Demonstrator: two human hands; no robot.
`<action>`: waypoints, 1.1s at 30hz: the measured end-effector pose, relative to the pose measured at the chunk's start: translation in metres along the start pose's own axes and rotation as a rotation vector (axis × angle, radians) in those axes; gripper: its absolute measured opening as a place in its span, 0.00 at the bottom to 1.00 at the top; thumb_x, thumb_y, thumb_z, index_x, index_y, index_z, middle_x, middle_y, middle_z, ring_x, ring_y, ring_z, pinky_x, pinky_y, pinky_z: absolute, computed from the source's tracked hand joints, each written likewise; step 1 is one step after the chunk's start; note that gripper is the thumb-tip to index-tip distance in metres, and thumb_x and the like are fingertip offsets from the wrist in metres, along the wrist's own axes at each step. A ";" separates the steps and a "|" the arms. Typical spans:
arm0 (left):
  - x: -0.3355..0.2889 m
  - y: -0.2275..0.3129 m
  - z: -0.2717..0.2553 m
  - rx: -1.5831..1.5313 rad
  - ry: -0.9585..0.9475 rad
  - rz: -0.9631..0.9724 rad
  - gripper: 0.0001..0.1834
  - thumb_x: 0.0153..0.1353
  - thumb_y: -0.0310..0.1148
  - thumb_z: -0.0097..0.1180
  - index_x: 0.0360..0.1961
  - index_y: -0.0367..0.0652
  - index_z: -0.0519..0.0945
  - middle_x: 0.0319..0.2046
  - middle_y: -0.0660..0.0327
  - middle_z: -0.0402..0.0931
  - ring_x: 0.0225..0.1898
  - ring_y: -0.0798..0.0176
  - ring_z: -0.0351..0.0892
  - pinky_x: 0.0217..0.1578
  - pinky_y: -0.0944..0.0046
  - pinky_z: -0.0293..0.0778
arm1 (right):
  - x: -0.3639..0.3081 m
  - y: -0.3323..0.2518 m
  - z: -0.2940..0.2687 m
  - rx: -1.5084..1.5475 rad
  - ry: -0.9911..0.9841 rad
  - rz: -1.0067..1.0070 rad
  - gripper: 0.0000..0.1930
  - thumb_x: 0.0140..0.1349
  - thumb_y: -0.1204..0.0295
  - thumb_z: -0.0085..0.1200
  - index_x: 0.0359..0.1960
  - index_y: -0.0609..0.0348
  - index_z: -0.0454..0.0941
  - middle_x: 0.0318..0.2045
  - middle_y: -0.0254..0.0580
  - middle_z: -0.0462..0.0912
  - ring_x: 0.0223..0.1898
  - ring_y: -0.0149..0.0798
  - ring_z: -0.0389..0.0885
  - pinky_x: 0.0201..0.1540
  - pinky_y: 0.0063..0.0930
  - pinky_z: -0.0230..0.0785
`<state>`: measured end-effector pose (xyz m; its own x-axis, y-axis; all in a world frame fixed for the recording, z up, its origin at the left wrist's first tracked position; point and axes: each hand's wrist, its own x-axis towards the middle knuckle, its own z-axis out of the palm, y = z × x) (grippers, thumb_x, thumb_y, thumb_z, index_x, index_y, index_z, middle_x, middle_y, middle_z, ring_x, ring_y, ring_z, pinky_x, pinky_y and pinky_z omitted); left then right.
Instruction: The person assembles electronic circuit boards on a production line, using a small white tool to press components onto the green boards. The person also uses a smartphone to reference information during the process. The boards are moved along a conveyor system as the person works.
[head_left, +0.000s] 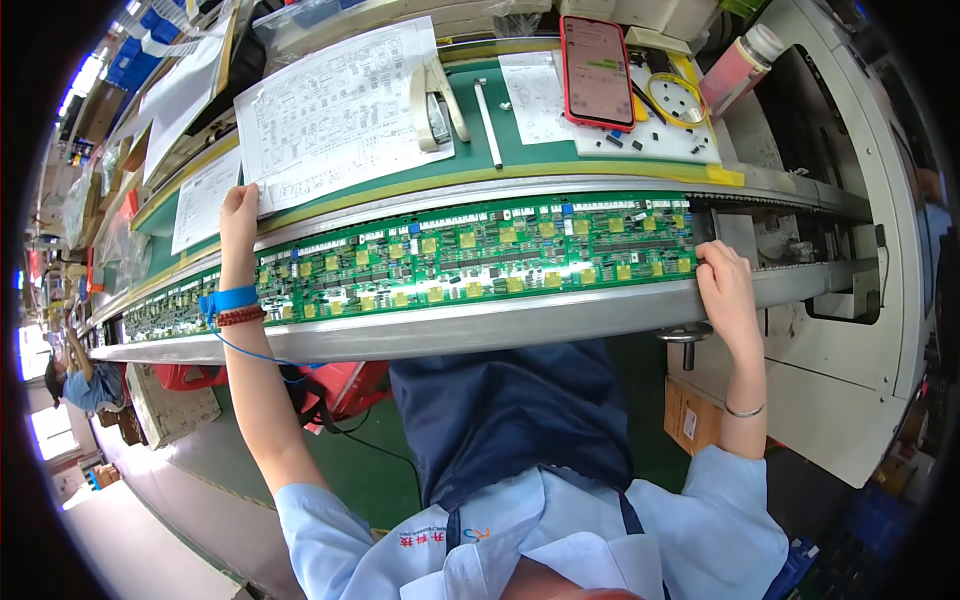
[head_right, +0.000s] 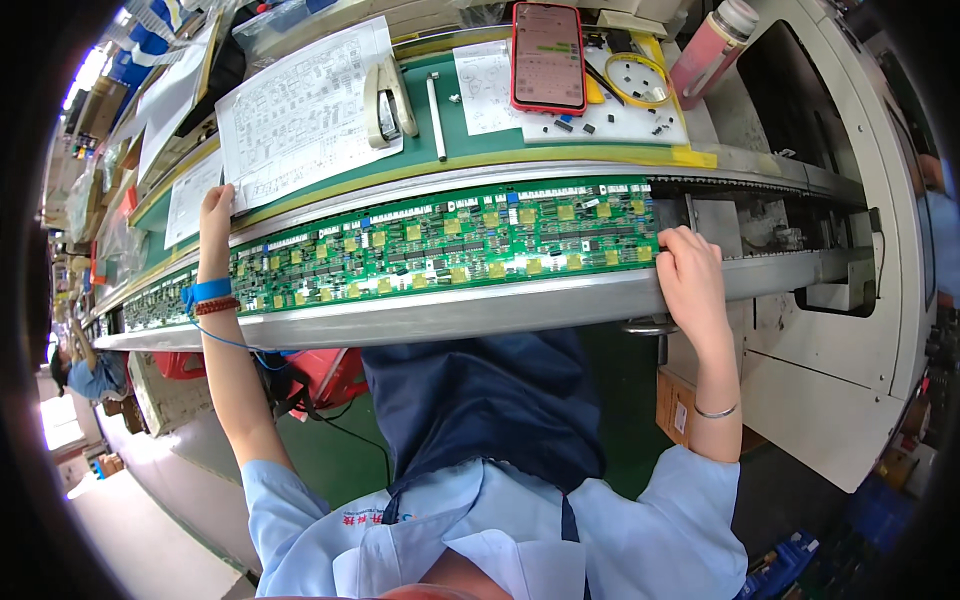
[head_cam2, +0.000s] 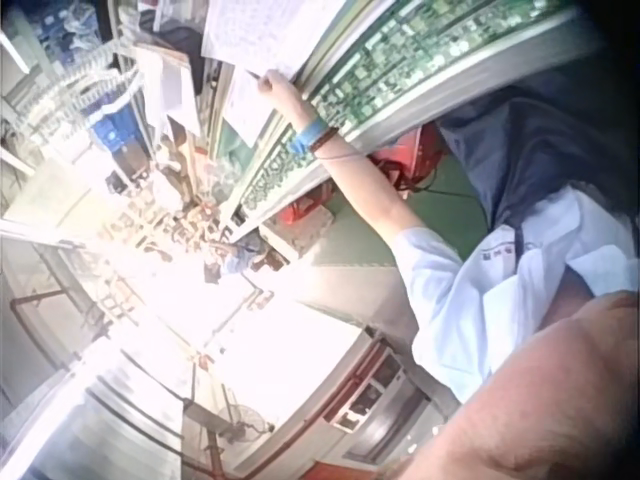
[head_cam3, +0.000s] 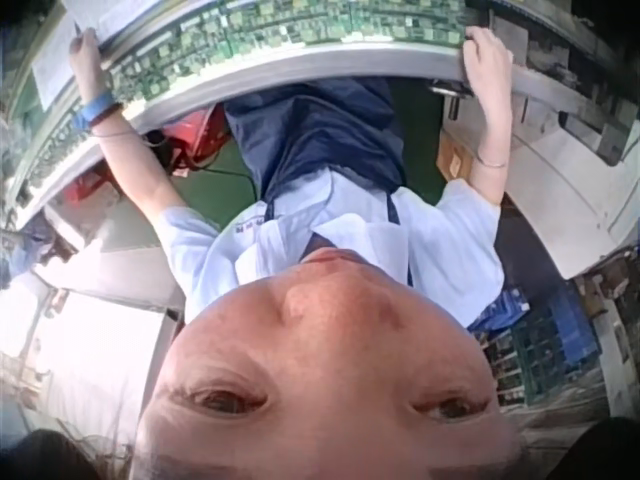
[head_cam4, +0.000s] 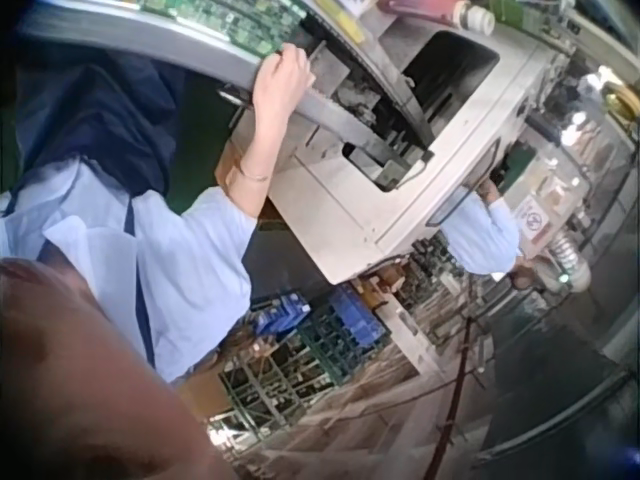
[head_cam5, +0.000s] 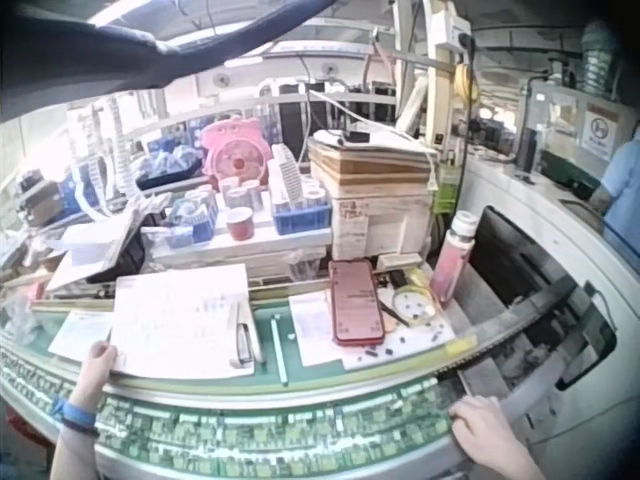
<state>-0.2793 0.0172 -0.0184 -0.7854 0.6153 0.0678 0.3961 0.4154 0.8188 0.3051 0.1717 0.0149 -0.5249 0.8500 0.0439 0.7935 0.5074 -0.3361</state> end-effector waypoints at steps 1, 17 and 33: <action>-0.001 0.001 0.000 -0.015 0.002 -0.012 0.14 0.64 0.40 0.51 0.32 0.37 0.75 0.24 0.69 0.69 0.29 0.74 0.61 0.32 0.71 0.60 | 0.002 -0.001 -0.001 -0.048 -0.015 0.002 0.08 0.58 0.75 0.41 0.33 0.61 0.74 0.31 0.43 0.75 0.40 0.45 0.74 0.45 0.37 0.60; -0.011 -0.013 -0.018 -0.028 0.085 -0.004 0.16 0.65 0.41 0.49 0.36 0.35 0.76 0.34 0.63 0.73 0.36 0.71 0.66 0.41 0.70 0.63 | 0.185 -0.021 0.014 0.030 0.344 -0.401 0.18 0.54 0.73 0.45 0.48 0.53 0.66 0.45 0.37 0.77 0.52 0.42 0.71 0.55 0.42 0.55; -0.141 0.074 0.016 -0.180 0.079 0.374 0.08 0.69 0.33 0.46 0.39 0.39 0.72 0.46 0.59 0.77 0.38 0.70 0.73 0.40 0.70 0.70 | 0.126 -0.068 0.003 0.172 0.239 -0.408 0.20 0.53 0.79 0.43 0.50 0.58 0.69 0.43 0.42 0.75 0.49 0.41 0.71 0.57 0.36 0.55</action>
<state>-0.1318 -0.0285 0.0237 -0.6401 0.6452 0.4171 0.5769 0.0450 0.8156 0.1841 0.2442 0.0400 -0.6808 0.6061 0.4113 0.4655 0.7916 -0.3959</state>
